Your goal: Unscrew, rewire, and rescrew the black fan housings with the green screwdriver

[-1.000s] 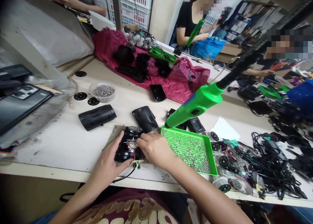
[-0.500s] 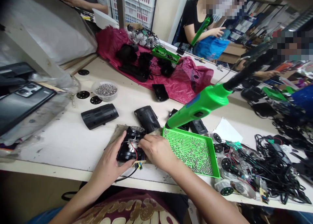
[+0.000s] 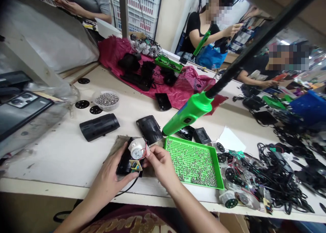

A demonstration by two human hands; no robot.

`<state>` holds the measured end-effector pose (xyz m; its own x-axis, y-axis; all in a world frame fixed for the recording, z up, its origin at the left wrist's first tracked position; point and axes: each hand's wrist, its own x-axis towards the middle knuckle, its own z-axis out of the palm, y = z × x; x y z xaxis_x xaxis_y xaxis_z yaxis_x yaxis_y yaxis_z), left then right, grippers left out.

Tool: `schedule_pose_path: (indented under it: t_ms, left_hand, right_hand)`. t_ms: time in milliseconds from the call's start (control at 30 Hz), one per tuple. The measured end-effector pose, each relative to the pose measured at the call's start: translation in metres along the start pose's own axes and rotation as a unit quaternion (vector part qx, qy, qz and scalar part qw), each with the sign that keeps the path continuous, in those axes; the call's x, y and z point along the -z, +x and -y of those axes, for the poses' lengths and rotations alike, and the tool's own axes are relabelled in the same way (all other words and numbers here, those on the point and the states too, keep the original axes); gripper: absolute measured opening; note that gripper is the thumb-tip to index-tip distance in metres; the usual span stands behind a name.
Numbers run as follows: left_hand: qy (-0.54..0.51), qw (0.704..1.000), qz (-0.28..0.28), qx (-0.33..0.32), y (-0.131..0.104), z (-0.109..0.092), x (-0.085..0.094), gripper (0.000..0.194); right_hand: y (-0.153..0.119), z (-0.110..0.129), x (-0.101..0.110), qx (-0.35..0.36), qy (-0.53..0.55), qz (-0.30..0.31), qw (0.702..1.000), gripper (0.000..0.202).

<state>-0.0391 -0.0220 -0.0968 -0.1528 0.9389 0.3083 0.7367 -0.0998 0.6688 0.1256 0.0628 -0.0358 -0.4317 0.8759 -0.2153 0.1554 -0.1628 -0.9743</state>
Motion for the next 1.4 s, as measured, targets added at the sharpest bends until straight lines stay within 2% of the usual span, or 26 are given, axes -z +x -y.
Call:
schedule_pose_path:
  t_ms: [133,267,500,633,733,800,900,1033,1133,1233,1333,1400]
  left_hand:
    - [0.005,1.000,-0.008,-0.010,0.001,0.002,0.000,0.082]
    - [-0.003,1.000,-0.015,-0.013,0.002,0.002,-0.001,0.078]
    - [-0.009,1.000,-0.020,-0.021,0.002,0.003,-0.002,0.076]
    - [0.003,0.997,-0.051,-0.051,0.001,-0.004,0.008,0.065]
    - [0.034,0.988,-0.081,-0.127,-0.001,-0.013,0.019,0.044]
    - [0.049,0.980,-0.081,-0.175,-0.003,-0.019,0.023,0.034]
    - [0.054,0.977,-0.065,-0.196,-0.004,-0.027,0.024,0.023]
    - [0.039,0.980,-0.044,-0.191,-0.002,-0.036,0.020,0.017]
    - [-0.013,0.973,-0.019,-0.231,-0.004,-0.045,0.014,0.012]
    - [-0.072,0.959,0.007,-0.274,-0.009,-0.052,0.011,0.022]
    - [-0.087,0.961,0.008,-0.263,-0.014,-0.047,0.015,0.014]
    - [-0.056,0.981,-0.040,-0.180,-0.015,-0.039,0.017,0.021]
  right_hand:
    - [0.002,-0.006,-0.008,-0.104,0.172,-0.006,0.980,0.041]
    - [0.004,-0.005,-0.008,-0.165,0.279,-0.010,0.946,0.044]
    - [0.006,-0.002,-0.004,-0.202,0.357,-0.001,0.912,0.038]
    - [0.006,-0.002,-0.005,-0.205,0.370,0.003,0.906,0.034]
    - [0.005,-0.001,-0.007,-0.195,0.371,0.002,0.908,0.034]
    - [0.004,-0.001,-0.008,-0.186,0.367,-0.001,0.912,0.034]
    - [0.002,-0.001,-0.010,-0.174,0.355,-0.006,0.918,0.034]
    - [0.000,-0.001,-0.012,-0.144,0.335,-0.021,0.931,0.033]
    - [-0.003,0.003,-0.015,-0.100,0.326,-0.048,0.939,0.035]
    - [-0.007,0.008,-0.012,-0.055,0.268,-0.060,0.960,0.036]
    - [-0.009,0.015,-0.002,-0.028,0.191,-0.049,0.980,0.035]
    - [-0.009,0.022,0.009,-0.012,0.144,-0.033,0.989,0.035]
